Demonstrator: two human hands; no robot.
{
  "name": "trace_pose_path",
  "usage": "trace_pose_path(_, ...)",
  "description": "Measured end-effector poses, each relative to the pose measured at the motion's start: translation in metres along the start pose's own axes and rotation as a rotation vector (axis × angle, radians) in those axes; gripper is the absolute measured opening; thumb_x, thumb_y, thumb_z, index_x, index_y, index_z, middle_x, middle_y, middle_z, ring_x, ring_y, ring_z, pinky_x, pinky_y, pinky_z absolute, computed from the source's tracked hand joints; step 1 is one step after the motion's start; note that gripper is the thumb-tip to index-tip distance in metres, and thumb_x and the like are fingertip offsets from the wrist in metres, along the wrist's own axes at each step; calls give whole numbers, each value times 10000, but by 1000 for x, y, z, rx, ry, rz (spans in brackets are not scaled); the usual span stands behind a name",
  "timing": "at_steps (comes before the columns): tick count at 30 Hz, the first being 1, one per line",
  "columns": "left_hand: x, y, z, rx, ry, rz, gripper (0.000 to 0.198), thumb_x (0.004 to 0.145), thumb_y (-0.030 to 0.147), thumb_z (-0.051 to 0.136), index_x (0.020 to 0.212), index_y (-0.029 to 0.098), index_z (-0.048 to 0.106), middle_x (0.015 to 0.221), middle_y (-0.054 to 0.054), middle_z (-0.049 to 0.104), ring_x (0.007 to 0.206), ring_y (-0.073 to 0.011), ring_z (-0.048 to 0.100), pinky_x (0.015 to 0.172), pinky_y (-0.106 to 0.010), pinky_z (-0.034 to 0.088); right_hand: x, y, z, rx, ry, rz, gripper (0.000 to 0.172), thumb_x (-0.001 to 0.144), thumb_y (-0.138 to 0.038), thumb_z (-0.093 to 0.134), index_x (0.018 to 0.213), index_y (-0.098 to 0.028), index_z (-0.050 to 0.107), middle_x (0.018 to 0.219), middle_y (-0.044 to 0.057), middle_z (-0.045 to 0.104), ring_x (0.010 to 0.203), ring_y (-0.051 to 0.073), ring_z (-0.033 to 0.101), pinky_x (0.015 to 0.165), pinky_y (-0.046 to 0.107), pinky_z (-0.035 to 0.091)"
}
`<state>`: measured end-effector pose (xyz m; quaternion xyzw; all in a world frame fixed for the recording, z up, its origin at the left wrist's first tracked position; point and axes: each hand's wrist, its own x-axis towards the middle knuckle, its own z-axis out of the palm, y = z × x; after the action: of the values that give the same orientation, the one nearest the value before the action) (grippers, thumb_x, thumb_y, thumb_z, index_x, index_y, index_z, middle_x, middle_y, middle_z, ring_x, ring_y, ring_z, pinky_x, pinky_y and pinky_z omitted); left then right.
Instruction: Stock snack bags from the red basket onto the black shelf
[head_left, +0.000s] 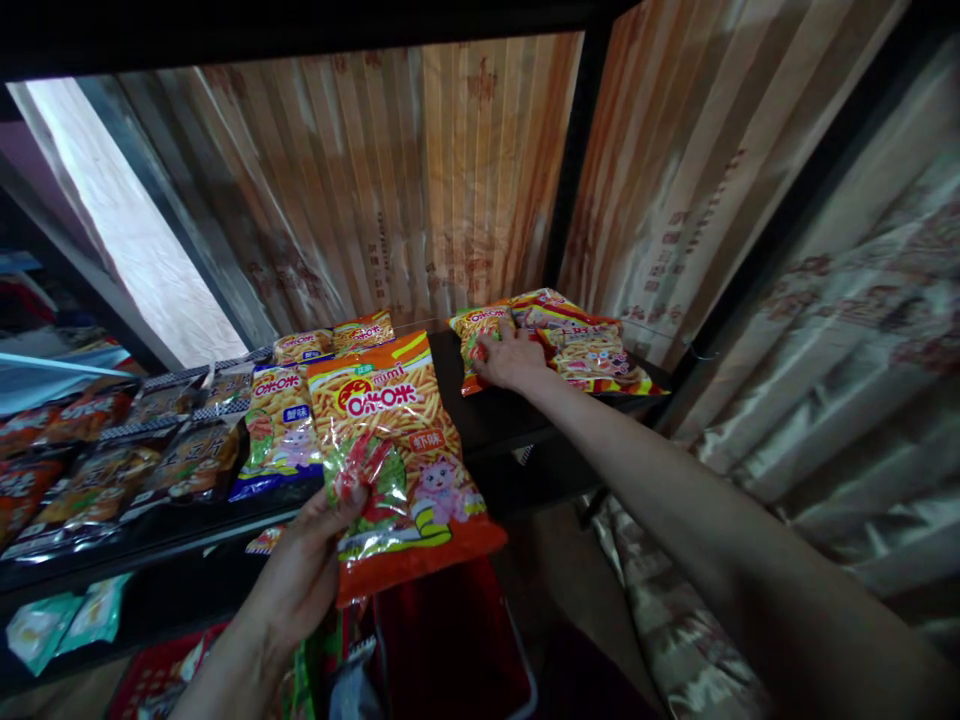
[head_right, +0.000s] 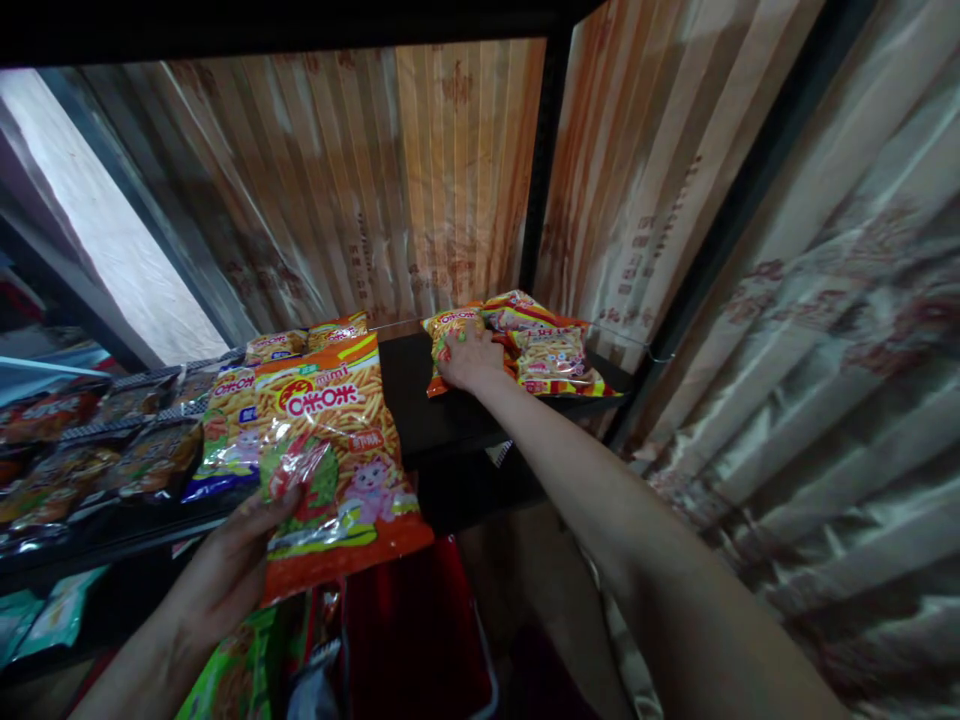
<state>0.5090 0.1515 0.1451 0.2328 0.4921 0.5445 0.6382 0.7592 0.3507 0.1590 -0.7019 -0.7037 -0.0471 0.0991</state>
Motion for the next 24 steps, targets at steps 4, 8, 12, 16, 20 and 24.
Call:
trace_pose_path(4, 14, 20, 29, 7, -59, 54, 282, 698, 142, 718, 978, 145, 689, 864, -51, 747, 895, -227, 697, 893, -350, 535, -9, 11, -1, 29, -3, 0, 525, 877, -526, 412, 1324, -263, 497, 1524, 130, 237, 1272, 412, 365, 940, 543, 382)
trace_pose_path(8, 44, 43, 64, -19, -130, 78, 312, 778, 53, 594, 1083, 106, 636, 883, -89, 742, 855, -229, 706, 853, -401, 561, -10, 16, 2, 80, -33, -16, 562, 869, -549, 437, 1354, -265, 462, 1516, 136, 260, 1338, 411, 281, 999, 572, 312)
trace_pose_path(12, 90, 65, 91, 12, -145, 239, 289, 786, -17, 551, 1032, 107, 638, 840, -79, 738, 796, -203, 710, 805, -380, 582, -7, 16, 0, 170, 137, -151, 444, 939, -410, 355, 1271, -184, 546, 1437, 142, 408, 1356, 316, 299, 1090, 502, 228)
trace_pose_path(16, 136, 77, 109, 20, -116, 204, 222, 782, 20, 610, 976, 121, 643, 840, -71, 732, 744, -195, 709, 767, -383, 591, 1, 7, -11, 407, 234, -309, 448, 975, -275, 217, 1208, -147, 577, 1266, 102, 594, 1192, 189, 514, 1033, 312, 350)
trace_pose_path(20, 169, 77, 127, 40, -24, 128, 134, 830, 81, 575, 951, 103, 628, 769, -76, 720, 695, -187, 699, 717, -367, 598, 15, -13, -19, 520, 78, -189, 446, 941, -292, 334, 1352, -176, 463, 1329, 72, 570, 1199, 198, 536, 1007, 303, 392)
trace_pose_path(24, 194, 70, 141, 60, 22, 114, 160, 820, 62, 570, 973, 80, 614, 745, -84, 706, 689, -193, 690, 694, -362, 590, 28, -21, -11, 452, -39, -137, 576, 889, -294, 450, 1439, -160, 346, 1399, 93, 503, 1228, 233, 524, 1018, 329, 402)
